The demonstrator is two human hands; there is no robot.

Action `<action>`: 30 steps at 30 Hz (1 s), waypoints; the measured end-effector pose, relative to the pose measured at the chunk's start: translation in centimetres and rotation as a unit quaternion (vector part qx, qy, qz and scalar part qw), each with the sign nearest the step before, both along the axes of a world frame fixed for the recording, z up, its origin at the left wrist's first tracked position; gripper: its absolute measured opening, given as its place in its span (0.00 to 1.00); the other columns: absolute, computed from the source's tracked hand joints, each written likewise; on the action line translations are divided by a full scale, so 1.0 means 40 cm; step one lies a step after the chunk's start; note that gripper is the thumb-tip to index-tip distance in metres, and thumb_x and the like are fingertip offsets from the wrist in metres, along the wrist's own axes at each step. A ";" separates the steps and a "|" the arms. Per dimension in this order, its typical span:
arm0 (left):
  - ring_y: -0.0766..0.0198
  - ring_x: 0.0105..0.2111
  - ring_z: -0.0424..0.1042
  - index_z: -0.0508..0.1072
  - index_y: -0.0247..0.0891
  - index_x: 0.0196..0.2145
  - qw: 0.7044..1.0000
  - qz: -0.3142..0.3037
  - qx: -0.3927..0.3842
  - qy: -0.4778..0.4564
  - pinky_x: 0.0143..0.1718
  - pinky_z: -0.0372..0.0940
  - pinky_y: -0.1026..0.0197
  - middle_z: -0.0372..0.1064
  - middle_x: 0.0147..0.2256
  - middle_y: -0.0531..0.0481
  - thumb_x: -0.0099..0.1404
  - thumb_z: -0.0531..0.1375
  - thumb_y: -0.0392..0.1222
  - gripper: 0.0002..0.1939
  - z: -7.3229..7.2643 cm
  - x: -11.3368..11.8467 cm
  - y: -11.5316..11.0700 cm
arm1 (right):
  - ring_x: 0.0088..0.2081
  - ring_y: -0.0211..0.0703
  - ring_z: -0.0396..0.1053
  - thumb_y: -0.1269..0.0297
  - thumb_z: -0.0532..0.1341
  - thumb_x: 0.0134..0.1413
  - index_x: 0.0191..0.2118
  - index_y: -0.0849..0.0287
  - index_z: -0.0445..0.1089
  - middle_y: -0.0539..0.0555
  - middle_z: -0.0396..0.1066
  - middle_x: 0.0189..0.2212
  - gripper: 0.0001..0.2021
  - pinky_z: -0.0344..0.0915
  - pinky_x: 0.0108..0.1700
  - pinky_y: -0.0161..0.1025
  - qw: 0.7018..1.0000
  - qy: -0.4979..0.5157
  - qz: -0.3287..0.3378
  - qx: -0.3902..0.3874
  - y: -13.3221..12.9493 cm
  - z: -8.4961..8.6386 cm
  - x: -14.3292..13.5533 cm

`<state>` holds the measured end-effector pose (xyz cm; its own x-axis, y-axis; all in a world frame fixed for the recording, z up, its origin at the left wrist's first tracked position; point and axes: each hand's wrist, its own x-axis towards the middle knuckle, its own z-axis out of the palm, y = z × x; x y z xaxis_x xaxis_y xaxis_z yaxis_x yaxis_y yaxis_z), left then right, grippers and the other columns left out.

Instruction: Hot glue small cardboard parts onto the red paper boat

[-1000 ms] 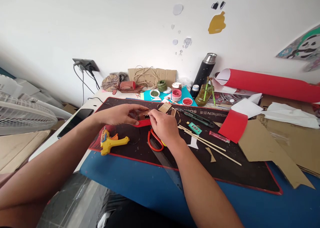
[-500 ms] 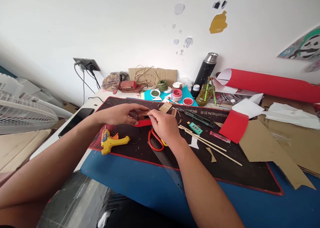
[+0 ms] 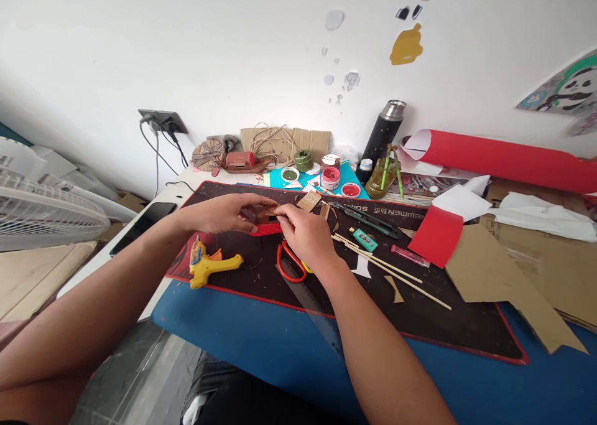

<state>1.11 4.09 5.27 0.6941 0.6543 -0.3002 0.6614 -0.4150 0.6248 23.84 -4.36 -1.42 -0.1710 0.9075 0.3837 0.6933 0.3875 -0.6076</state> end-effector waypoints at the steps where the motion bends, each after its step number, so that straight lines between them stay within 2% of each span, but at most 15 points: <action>1: 0.50 0.55 0.77 0.68 0.46 0.69 1.000 0.002 0.002 0.001 0.52 0.71 0.55 0.77 0.59 0.45 0.63 0.66 0.49 0.37 0.001 0.000 0.000 | 0.46 0.49 0.83 0.67 0.60 0.75 0.53 0.50 0.77 0.50 0.85 0.49 0.10 0.68 0.43 0.39 1.000 0.003 0.003 0.000 -0.001 0.001 0.000; 3: 0.50 0.54 0.77 0.68 0.46 0.69 1.000 0.006 0.004 0.001 0.51 0.71 0.55 0.77 0.59 0.45 0.64 0.66 0.50 0.37 0.003 -0.001 0.001 | 0.46 0.49 0.83 0.67 0.61 0.74 0.56 0.50 0.77 0.50 0.85 0.49 0.11 0.68 0.43 0.39 1.000 0.007 0.006 -0.001 -0.002 0.002 0.000; 6: 0.50 0.52 0.78 0.67 0.45 0.70 1.000 0.008 -0.006 -0.009 0.50 0.71 0.55 0.78 0.58 0.44 0.64 0.66 0.51 0.38 0.005 -0.003 0.004 | 0.42 0.49 0.83 0.65 0.60 0.74 0.58 0.50 0.77 0.51 0.86 0.43 0.13 0.67 0.40 0.39 1.000 0.016 -0.012 0.001 -0.002 -0.002 -0.001; 9: 0.52 0.53 0.77 0.68 0.45 0.70 0.999 -0.001 -0.022 -0.030 0.50 0.70 0.57 0.77 0.58 0.45 0.65 0.66 0.49 0.37 0.007 -0.004 0.006 | 0.36 0.46 0.81 0.64 0.60 0.74 0.55 0.51 0.79 0.51 0.85 0.38 0.12 0.65 0.37 0.38 0.998 0.044 -0.041 0.010 0.002 -0.011 0.001; 12: 0.53 0.51 0.77 0.68 0.46 0.70 0.999 -0.010 -0.024 -0.041 0.50 0.70 0.57 0.78 0.56 0.46 0.66 0.66 0.47 0.36 0.006 -0.007 0.010 | 0.35 0.45 0.80 0.65 0.61 0.73 0.53 0.52 0.80 0.51 0.85 0.37 0.11 0.64 0.36 0.37 0.996 0.067 -0.052 0.018 0.006 -0.017 0.004; 16: 0.52 0.51 0.77 0.68 0.46 0.70 0.999 -0.008 -0.020 -0.040 0.50 0.70 0.57 0.79 0.56 0.46 0.65 0.67 0.49 0.36 0.002 -0.007 0.010 | 0.37 0.45 0.81 0.66 0.61 0.73 0.54 0.51 0.80 0.50 0.86 0.41 0.12 0.67 0.40 0.38 0.997 0.059 -0.047 0.022 0.007 -0.015 0.005; 20: 0.51 0.55 0.76 0.68 0.46 0.69 0.998 -0.012 -0.029 -0.045 0.52 0.70 0.57 0.77 0.60 0.45 0.65 0.67 0.49 0.36 0.001 -0.004 0.009 | 0.45 0.48 0.83 0.67 0.60 0.74 0.54 0.48 0.79 0.50 0.86 0.48 0.13 0.71 0.45 0.39 0.998 0.048 -0.029 0.028 0.005 -0.011 0.004; 26: 0.49 0.59 0.75 0.68 0.47 0.70 0.998 -0.022 -0.029 -0.042 0.56 0.71 0.55 0.73 0.65 0.45 0.65 0.68 0.49 0.37 -0.013 -0.009 0.021 | 0.48 0.48 0.84 0.68 0.59 0.75 0.53 0.50 0.80 0.50 0.86 0.49 0.12 0.72 0.45 0.39 0.999 0.018 -0.025 0.037 0.005 -0.008 0.007; 30: 0.49 0.59 0.76 0.66 0.46 0.71 0.998 -0.023 -0.054 -0.034 0.56 0.72 0.55 0.73 0.65 0.44 0.64 0.68 0.48 0.39 -0.009 -0.012 0.024 | 0.48 0.48 0.83 0.67 0.58 0.76 0.55 0.50 0.80 0.50 0.86 0.49 0.14 0.71 0.44 0.38 0.999 -0.017 -0.016 0.041 0.006 -0.007 0.008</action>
